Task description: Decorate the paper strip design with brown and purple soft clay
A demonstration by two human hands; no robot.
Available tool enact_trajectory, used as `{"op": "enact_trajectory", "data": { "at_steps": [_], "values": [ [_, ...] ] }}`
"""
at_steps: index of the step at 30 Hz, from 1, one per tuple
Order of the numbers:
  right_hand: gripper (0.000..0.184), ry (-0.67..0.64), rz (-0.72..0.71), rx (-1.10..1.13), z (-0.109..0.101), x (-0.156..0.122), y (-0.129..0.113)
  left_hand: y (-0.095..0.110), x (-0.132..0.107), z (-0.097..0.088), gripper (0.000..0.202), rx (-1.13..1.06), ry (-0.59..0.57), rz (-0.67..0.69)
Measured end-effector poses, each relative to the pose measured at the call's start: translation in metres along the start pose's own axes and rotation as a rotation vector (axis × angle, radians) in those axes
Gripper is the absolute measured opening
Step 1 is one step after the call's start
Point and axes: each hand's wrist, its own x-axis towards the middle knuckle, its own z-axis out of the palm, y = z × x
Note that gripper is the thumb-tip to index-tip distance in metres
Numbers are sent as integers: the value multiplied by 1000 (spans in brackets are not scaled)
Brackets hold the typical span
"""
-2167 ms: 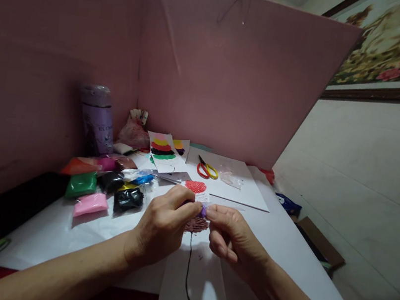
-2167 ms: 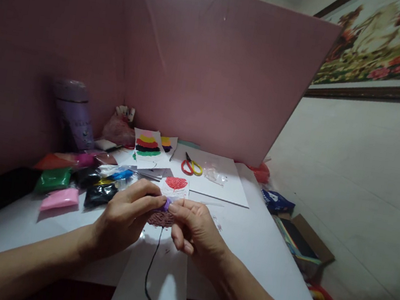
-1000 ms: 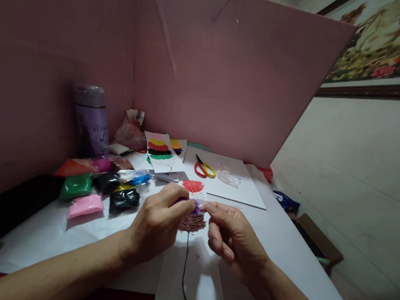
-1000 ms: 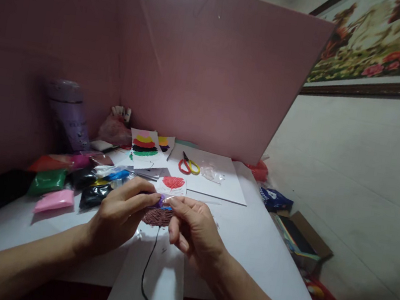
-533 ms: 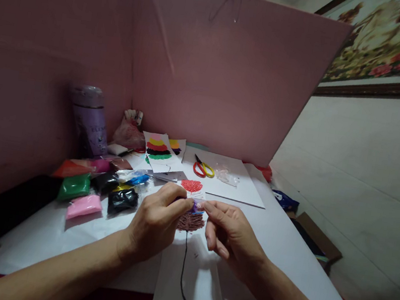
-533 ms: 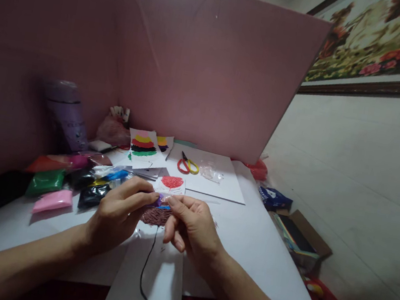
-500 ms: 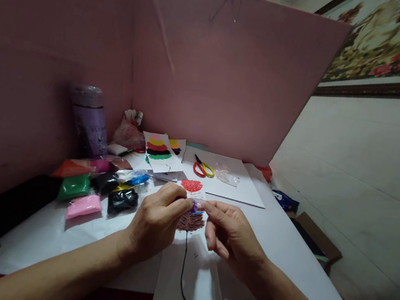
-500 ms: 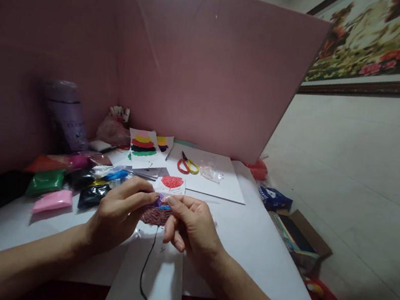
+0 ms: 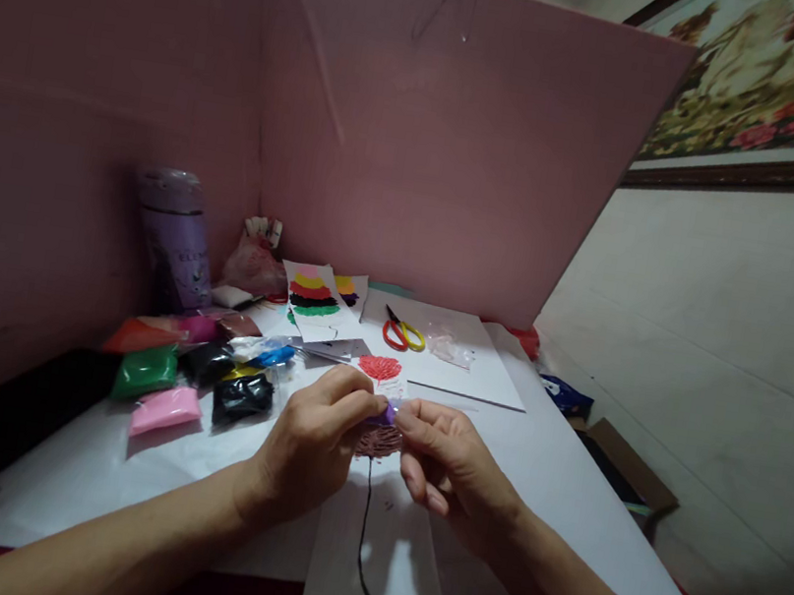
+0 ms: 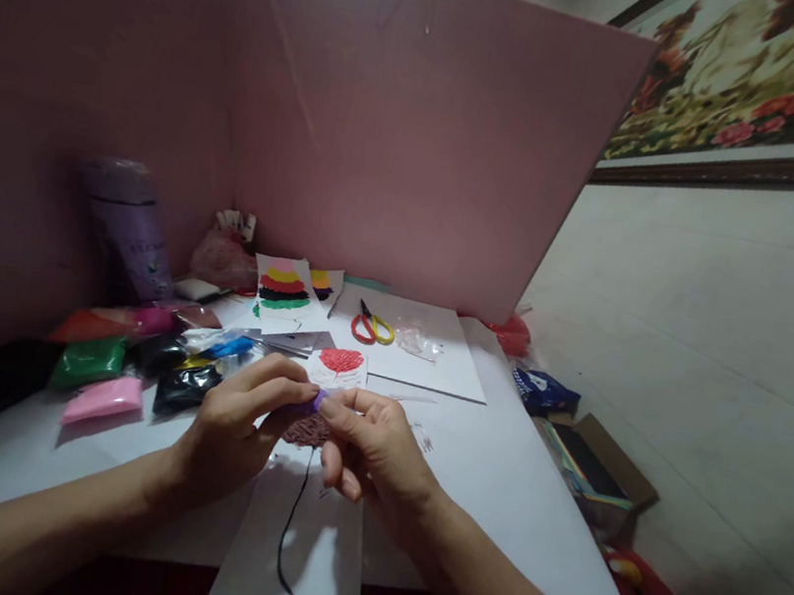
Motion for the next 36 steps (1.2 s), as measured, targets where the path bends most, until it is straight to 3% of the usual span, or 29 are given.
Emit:
{"op": "enact_trajectory", "data": {
  "at_steps": [20,36],
  "values": [
    [27,100,-11,-43,-1,2,3,-1,-1,-2,16,21,-27,21],
    [26,30,-22,5,-1,1,1,-1,0,-2,14,-2,-26,-13]
  ]
}}
